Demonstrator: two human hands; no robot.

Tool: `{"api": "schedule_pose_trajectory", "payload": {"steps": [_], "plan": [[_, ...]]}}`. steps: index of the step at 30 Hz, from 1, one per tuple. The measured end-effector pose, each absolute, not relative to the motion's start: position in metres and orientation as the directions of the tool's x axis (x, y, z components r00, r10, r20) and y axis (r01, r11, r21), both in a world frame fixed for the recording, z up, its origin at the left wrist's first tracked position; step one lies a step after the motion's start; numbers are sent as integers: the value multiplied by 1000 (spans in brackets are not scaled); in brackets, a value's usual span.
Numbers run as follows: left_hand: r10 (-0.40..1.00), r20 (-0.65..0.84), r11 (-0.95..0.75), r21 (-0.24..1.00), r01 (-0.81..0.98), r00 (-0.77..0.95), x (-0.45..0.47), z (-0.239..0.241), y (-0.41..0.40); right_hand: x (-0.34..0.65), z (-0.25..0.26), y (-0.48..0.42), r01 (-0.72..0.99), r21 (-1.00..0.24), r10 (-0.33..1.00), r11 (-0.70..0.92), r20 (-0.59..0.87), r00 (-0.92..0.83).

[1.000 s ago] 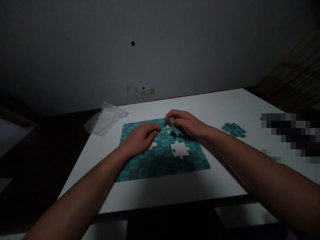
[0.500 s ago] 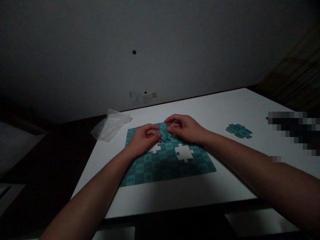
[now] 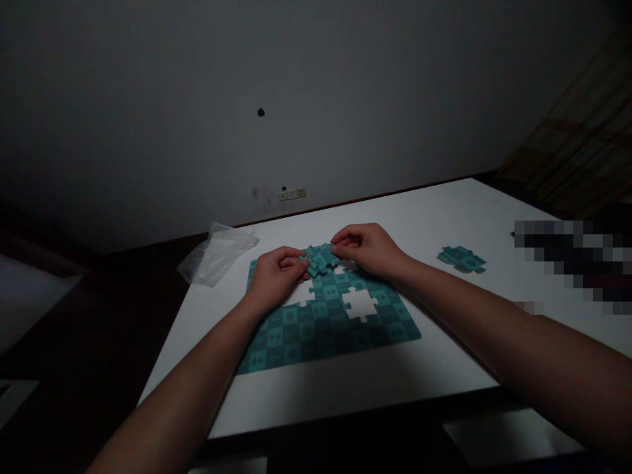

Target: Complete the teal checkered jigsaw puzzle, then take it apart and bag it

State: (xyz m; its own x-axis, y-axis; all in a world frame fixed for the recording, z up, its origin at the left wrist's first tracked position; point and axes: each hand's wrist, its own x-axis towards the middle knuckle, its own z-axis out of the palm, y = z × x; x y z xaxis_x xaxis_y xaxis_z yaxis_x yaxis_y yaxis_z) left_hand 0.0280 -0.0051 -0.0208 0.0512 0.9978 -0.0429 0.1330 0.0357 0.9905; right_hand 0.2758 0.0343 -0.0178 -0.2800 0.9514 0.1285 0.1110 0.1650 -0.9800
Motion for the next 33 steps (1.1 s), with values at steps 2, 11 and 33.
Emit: {"api": "schedule_pose_trajectory", "payload": {"steps": [2,11,33], "plan": [[999,-29,26,991,133,20,27,-22,-4,277,-19,35,88,-985,954,151,122,-273],[998,14,-7,992,124,-54,25,-20,-3,281,-17,38,129,-977,954,169,130,-269],[955,161,-73,941,330,-248,-10,-26,21,294,-20,55,149,-955,965,255,261,19]]}}
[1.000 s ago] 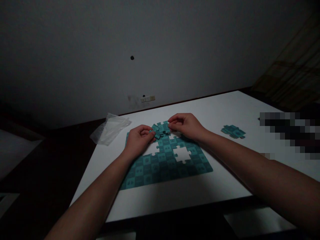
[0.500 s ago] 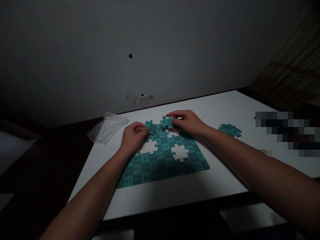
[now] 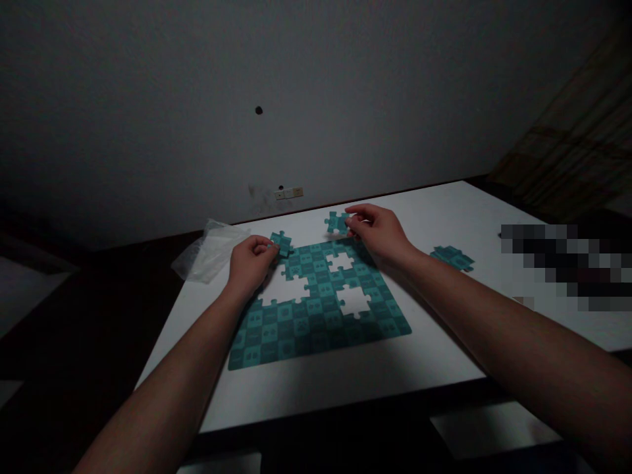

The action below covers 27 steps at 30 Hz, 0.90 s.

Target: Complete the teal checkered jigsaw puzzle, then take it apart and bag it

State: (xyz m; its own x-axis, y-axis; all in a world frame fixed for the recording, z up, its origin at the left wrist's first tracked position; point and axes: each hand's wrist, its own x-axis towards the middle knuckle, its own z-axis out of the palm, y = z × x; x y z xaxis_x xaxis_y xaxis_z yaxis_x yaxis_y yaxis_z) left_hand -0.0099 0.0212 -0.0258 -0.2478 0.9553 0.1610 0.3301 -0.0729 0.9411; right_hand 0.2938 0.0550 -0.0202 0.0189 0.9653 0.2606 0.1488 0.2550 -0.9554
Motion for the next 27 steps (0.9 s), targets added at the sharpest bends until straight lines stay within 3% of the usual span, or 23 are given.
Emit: {"api": "schedule_pose_trajectory", "payload": {"steps": [4,19,27], "plan": [[956,158,-70,941,330,-248,-13,-29,23,294,-19,54,84,-971,974,224,225,2],[977,86,-15,941,337,-196,-14,-28,23,289,-21,43,183,-978,972,102,59,-226],[948,199,-101,928,359,-248,-13,-30,25,281,-18,31,135,-986,951,93,47,-307]]}}
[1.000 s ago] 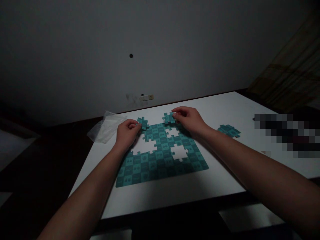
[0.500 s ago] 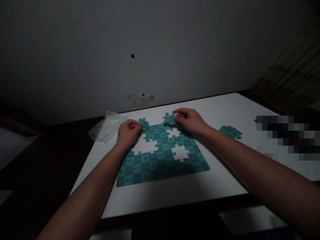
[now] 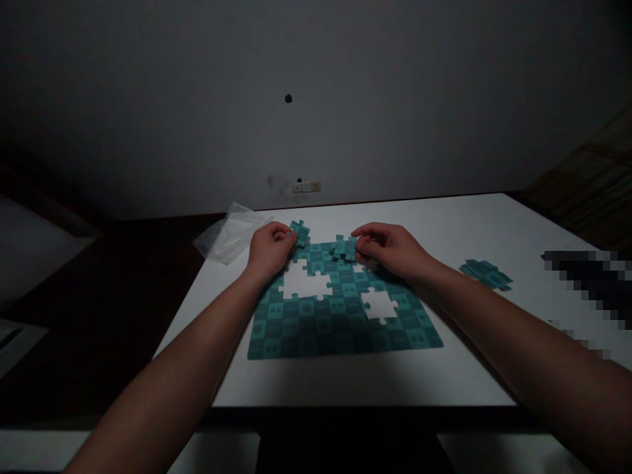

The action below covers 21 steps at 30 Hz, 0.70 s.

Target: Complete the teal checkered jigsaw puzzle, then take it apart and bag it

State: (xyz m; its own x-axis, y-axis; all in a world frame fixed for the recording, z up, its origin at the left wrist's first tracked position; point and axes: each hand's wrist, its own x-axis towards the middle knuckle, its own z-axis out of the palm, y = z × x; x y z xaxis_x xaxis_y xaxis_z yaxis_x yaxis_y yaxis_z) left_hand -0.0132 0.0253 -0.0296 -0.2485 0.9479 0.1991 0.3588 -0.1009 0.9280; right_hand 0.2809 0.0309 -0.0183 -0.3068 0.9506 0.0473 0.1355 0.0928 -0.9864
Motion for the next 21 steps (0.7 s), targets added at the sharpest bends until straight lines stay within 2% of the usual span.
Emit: {"api": "schedule_pose_trajectory", "payload": {"steps": [8,13,21], "plan": [[961,184,-96,924,371,-208,-11,-32,24,245,-19,-5,140,-987,821,79,-15,-571],[960,200,-107,910,401,-198,-13,-37,28,238,-20,-10,257,-956,820,138,-35,-571],[963,197,-99,894,436,-185,-12,-35,27,240,-21,-9,292,-943,829,161,-31,-558]]}}
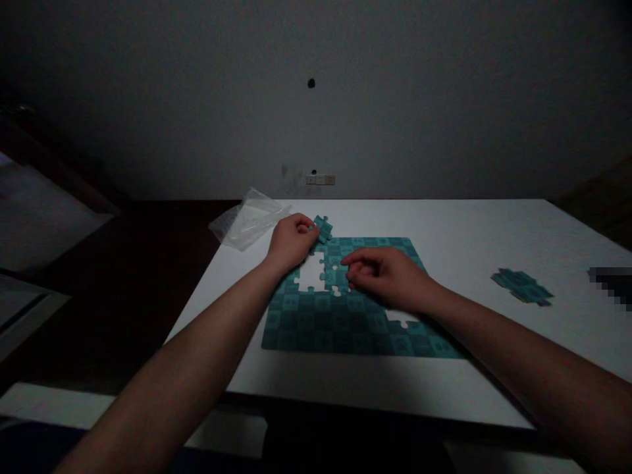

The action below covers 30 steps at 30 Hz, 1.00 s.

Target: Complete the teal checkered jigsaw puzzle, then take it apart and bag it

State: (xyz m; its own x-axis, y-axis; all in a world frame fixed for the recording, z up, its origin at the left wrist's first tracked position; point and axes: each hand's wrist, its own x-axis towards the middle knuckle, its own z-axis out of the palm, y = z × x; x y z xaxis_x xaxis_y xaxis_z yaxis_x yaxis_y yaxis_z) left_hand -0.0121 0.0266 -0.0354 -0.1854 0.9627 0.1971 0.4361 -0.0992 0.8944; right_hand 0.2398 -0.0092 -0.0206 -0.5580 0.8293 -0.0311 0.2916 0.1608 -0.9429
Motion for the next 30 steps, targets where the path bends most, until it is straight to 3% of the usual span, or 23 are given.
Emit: {"api": "schedule_pose_trajectory", "payload": {"steps": [12,21,30], "plan": [[963,207,-108,884,454,-173,-13,-38,30,240,-15,-14,264,-946,825,189,7,-566],[962,213,-111,875,471,-170,-12,-36,28,250,8,1,238,-956,885,173,44,-464],[960,232,-131,867,481,-158,-12,-35,29,224,2,12,336,-921,780,194,-63,-623]]}}
